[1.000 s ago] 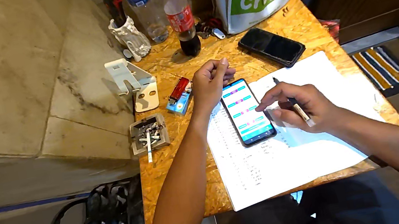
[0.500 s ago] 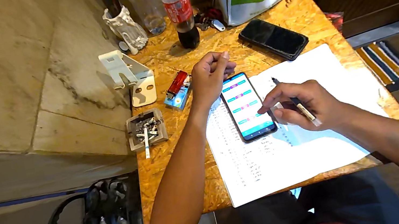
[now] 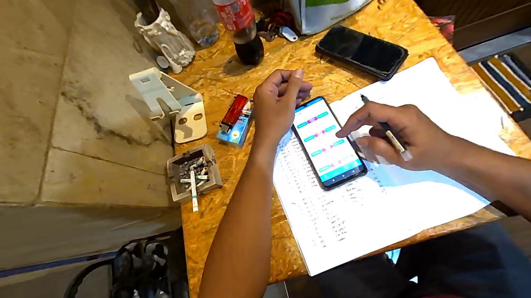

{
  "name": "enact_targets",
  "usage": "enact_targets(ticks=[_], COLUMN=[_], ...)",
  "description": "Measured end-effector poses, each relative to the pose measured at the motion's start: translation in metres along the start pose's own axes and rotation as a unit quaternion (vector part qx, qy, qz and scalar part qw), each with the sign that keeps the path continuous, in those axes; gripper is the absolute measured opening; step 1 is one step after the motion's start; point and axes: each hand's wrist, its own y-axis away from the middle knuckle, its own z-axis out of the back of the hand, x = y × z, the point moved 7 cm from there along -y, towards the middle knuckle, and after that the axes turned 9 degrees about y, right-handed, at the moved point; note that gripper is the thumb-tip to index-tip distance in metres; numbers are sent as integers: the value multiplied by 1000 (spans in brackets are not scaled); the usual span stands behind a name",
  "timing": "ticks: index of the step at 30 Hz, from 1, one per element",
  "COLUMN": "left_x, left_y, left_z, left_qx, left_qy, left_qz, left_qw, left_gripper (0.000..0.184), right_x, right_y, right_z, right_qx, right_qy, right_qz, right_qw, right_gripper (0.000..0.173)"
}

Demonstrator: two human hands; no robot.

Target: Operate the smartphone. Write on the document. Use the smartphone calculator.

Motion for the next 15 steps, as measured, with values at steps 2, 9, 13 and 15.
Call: enact_targets(ticks=[2, 9, 13, 15], left_x=[0, 0, 0, 0], left_y=[0, 0, 0, 0], left_z=[0, 0, 0, 0], left_qx=[-1, -3, -4, -7], left_qy=[1, 3, 3, 3], left_qz=[1, 3, 4, 4], left_qw=[1000, 1000, 1000, 1000], left_gripper=[24, 24, 24, 24], right_x=[3, 13, 13, 13], right_y=[0, 7, 7, 4], right_z=[1, -15, -15, -5], right_qx=[1, 67, 56, 12], right_qy=[-14, -10, 20, 12], right_qz=[19, 79, 74, 68], right_qw=[1000, 995, 995, 998], right_gripper=[27, 29, 29, 27])
